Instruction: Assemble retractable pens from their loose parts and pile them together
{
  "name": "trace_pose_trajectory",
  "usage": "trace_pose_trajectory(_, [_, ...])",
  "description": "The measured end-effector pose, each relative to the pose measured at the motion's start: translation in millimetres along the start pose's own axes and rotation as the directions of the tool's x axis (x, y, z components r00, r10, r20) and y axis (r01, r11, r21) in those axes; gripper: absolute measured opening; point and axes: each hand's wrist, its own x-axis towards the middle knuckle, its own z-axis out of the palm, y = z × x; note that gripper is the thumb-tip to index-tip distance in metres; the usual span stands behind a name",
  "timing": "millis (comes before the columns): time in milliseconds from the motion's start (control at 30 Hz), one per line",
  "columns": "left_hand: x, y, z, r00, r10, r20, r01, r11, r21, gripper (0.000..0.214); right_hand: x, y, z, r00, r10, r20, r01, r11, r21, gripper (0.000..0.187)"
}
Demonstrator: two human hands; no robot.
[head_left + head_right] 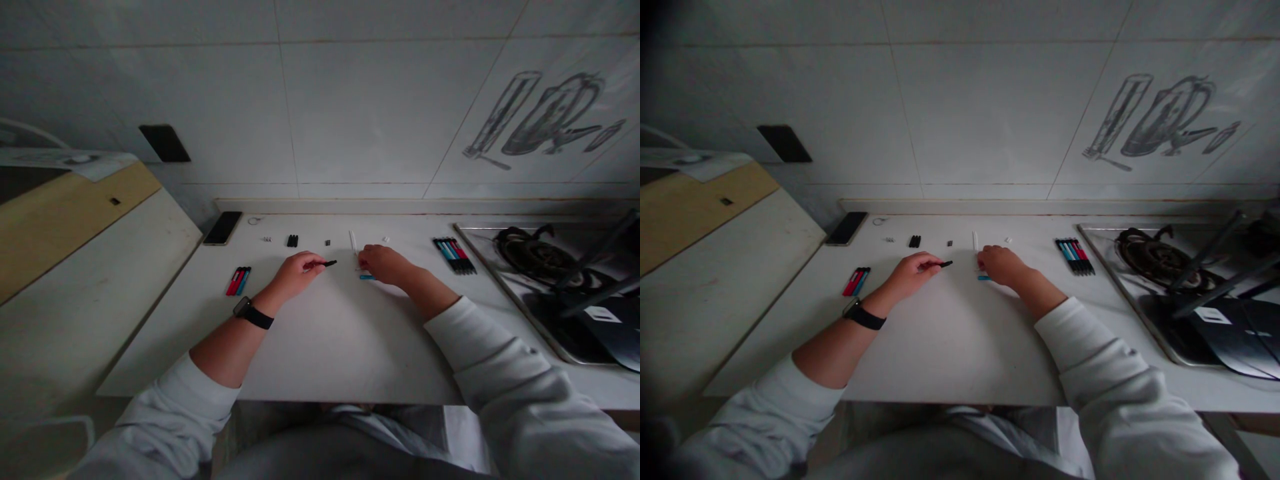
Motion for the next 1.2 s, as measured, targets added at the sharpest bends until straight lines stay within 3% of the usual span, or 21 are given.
trace_pose_trajectory(133, [0, -2, -0.6, 1.000, 0.011, -0.002, -0.011, 1.000, 0.025, 0.014, -1, -3, 4, 0.999, -0.013, -0.041, 0.010, 0.998, -0.058, 0.019])
trace_pose_trajectory(433, [-1, -5, -1.1, 0.999, 0.044, 0.011, -0.045, 0.997, 0.057, 0.014, -2, 0, -5, 0.998, 0.042, 0.048, -0.041, 0.999, -0.027, 0.017])
trace_pose_trajectory(600, [-1, -5, -1.5, 0.999, 0.050, 0.016, -0.052, 0.995, 0.087, 0.013, -5, -5, -3, 1.000, 0.014, 0.017, -0.013, 0.998, -0.069, 0.022])
trace_pose_trajectory(867, [-1, -4, -4.0, 0.996, 0.085, 0.026, -0.088, 0.986, 0.144, 0.013, -2, -8, -7, 1.000, 0.030, 0.004, -0.031, 0.995, 0.098, 0.016])
trace_pose_trajectory(967, [-1, -4, -4.1, 0.996, 0.092, 0.020, -0.094, 0.982, 0.164, 0.013, 2, -10, -11, 0.994, 0.028, -0.109, -0.004, 0.977, 0.212, 0.010])
trace_pose_trajectory(1067, [-2, -3, -4.1, 0.995, 0.097, 0.014, -0.098, 0.979, 0.180, 0.012, 4, -11, -14, 0.957, -0.039, -0.287, 0.136, 0.935, 0.329, 0.008])
trace_pose_trajectory(1200, [-2, -1, -4.8, 0.994, 0.109, 0.005, -0.108, 0.971, 0.212, 0.012, 3, -14, -15, 0.913, -0.104, -0.396, 0.266, 0.886, 0.381, 0.011])
